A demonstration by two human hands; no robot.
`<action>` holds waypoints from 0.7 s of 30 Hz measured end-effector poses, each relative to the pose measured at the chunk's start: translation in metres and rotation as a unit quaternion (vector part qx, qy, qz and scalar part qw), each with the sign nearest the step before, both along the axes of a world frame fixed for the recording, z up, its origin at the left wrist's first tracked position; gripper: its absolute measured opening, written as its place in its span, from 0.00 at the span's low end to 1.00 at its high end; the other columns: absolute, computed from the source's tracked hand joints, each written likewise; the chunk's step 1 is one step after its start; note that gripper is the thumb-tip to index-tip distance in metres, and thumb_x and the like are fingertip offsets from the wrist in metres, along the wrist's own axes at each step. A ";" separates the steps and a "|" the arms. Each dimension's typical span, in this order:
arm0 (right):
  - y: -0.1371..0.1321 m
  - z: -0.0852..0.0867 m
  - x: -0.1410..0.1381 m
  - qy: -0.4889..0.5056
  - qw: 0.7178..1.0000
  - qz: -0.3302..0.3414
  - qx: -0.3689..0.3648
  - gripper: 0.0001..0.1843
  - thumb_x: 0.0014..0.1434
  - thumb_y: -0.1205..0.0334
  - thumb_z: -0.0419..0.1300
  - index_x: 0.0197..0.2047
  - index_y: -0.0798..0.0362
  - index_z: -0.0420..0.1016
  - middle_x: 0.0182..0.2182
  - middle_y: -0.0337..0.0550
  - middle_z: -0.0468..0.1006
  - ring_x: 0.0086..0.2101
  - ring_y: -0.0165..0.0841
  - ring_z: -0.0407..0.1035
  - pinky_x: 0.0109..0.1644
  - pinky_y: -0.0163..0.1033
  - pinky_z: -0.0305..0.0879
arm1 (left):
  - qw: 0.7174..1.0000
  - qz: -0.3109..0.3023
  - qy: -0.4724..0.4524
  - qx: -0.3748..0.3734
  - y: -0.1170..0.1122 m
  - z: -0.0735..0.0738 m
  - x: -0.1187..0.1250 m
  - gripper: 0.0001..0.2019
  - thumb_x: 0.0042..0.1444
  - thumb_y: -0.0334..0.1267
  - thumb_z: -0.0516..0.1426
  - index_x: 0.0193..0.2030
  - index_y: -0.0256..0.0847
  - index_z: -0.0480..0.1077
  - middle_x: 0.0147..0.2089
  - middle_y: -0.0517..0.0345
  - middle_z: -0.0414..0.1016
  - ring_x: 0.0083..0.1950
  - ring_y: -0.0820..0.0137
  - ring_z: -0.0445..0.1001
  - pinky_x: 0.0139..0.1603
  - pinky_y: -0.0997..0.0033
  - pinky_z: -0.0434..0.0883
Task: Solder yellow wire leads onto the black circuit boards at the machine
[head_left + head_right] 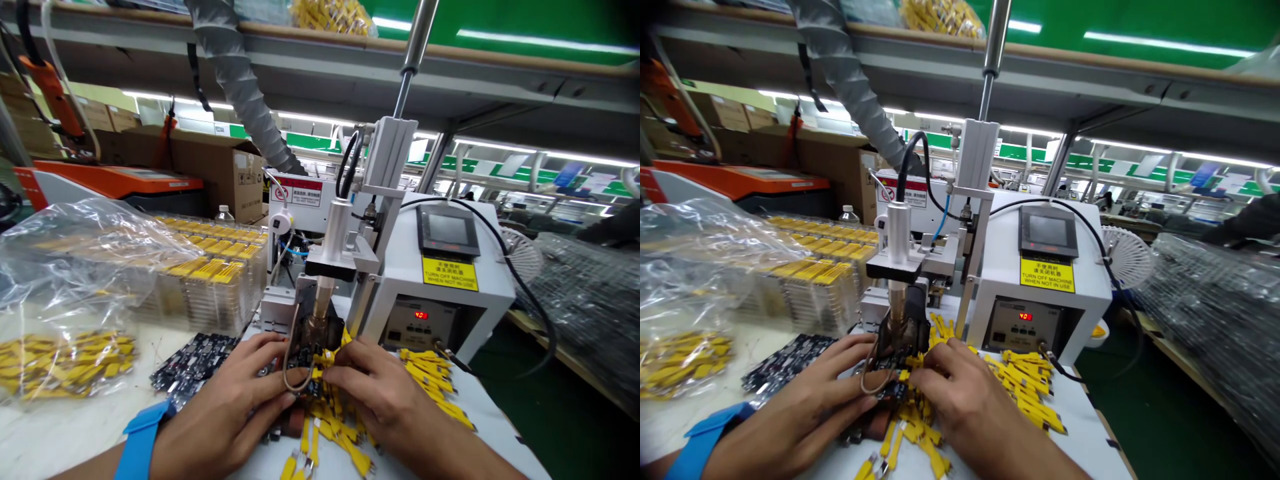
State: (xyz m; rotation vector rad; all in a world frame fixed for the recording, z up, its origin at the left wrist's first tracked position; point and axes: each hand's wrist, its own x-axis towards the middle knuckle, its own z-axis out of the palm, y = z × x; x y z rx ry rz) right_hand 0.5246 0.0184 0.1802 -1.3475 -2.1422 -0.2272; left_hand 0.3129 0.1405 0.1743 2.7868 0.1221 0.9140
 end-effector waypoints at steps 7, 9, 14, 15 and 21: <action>0.000 -0.002 0.001 0.008 1.000 0.002 -0.003 0.16 0.67 0.72 0.46 0.45 0.56 0.74 0.34 0.48 0.71 0.34 0.38 0.65 0.33 0.40 0.65 | 0.999 0.011 0.024 -0.038 0.003 -0.005 0.000 0.18 0.62 0.31 0.54 0.58 0.50 0.67 0.58 0.56 0.69 0.61 0.59 0.64 0.61 0.57 0.66; 0.000 -0.003 0.001 0.004 1.000 -0.002 -0.006 0.16 0.67 0.73 0.46 0.46 0.56 0.74 0.34 0.48 0.71 0.34 0.38 0.65 0.33 0.40 0.66 | 0.998 0.024 0.023 -0.049 0.005 -0.007 -0.001 0.19 0.61 0.32 0.55 0.58 0.48 0.66 0.59 0.55 0.69 0.61 0.58 0.64 0.61 0.55 0.65; 0.001 -0.005 0.001 -0.003 1.000 -0.003 0.012 0.16 0.66 0.73 0.47 0.46 0.55 0.74 0.34 0.48 0.71 0.33 0.38 0.65 0.32 0.39 0.66 | 0.998 0.037 0.012 -0.054 0.007 -0.009 -0.002 0.19 0.59 0.33 0.57 0.58 0.46 0.66 0.60 0.53 0.67 0.60 0.57 0.65 0.61 0.53 0.65; 0.001 -0.005 0.001 -0.004 1.000 -0.003 0.012 0.16 0.66 0.74 0.47 0.46 0.55 0.74 0.34 0.49 0.71 0.33 0.38 0.65 0.32 0.40 0.66 | 0.998 0.038 0.013 -0.055 0.007 -0.009 -0.001 0.19 0.59 0.33 0.57 0.58 0.46 0.66 0.60 0.52 0.67 0.60 0.57 0.64 0.62 0.52 0.64; -0.001 -0.005 0.003 -0.014 1.000 0.010 -0.002 0.16 0.66 0.74 0.46 0.47 0.56 0.73 0.36 0.51 0.71 0.35 0.39 0.65 0.33 0.42 0.68 | 0.997 0.029 0.018 -0.067 0.005 -0.006 -0.002 0.19 0.60 0.32 0.56 0.58 0.46 0.65 0.59 0.51 0.67 0.61 0.57 0.63 0.60 0.52 0.65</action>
